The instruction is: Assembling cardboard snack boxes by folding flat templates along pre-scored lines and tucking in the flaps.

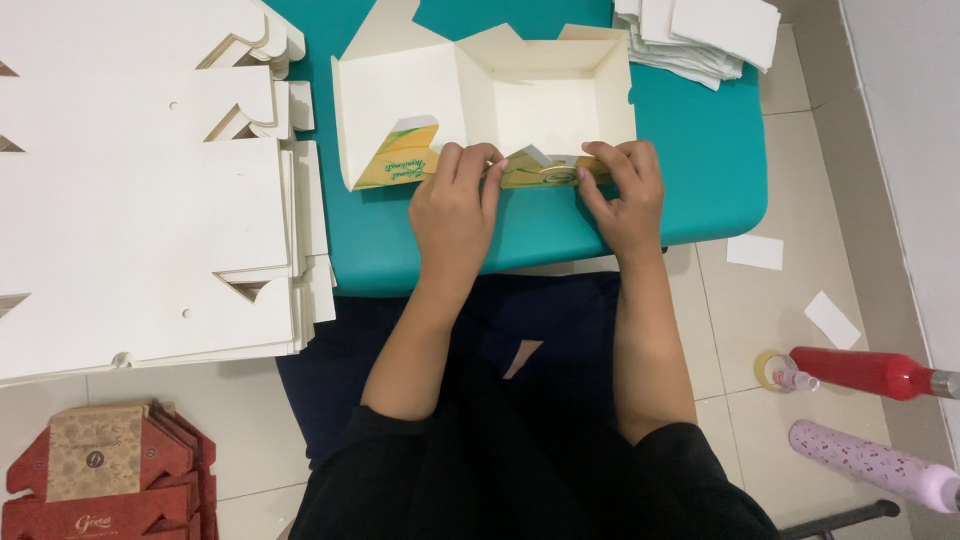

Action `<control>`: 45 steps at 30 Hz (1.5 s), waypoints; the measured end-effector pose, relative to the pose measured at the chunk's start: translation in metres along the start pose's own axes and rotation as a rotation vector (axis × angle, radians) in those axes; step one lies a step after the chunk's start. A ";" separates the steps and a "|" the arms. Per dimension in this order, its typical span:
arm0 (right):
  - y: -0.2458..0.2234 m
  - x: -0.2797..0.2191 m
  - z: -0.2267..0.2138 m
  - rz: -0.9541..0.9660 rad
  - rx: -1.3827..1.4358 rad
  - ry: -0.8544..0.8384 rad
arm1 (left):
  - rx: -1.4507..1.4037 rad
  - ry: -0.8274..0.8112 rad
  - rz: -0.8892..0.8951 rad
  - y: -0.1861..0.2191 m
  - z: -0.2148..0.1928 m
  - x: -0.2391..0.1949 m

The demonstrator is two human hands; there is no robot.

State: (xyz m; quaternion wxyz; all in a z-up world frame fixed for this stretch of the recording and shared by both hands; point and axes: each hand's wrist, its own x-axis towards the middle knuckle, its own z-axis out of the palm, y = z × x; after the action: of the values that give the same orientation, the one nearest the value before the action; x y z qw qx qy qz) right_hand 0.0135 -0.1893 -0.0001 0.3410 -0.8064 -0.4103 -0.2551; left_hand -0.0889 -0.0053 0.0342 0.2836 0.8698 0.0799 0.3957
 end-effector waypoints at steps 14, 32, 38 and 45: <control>0.003 -0.003 0.001 0.007 0.063 0.015 | 0.006 0.036 0.078 -0.003 0.011 0.000; 0.005 -0.005 0.001 0.014 0.071 0.007 | -0.006 0.034 0.146 0.015 0.018 0.005; 0.005 -0.005 0.001 0.015 0.081 0.013 | 0.017 0.024 0.186 0.020 0.028 0.004; 0.010 -0.007 0.003 0.005 0.074 0.008 | 0.113 -0.028 0.150 0.031 0.029 -0.005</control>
State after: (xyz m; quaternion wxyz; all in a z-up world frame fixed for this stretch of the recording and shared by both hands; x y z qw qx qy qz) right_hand 0.0184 -0.1949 -0.0099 0.3731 -0.7932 -0.4159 -0.2421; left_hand -0.0738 -0.0453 0.0328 0.2045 0.8935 0.0327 0.3985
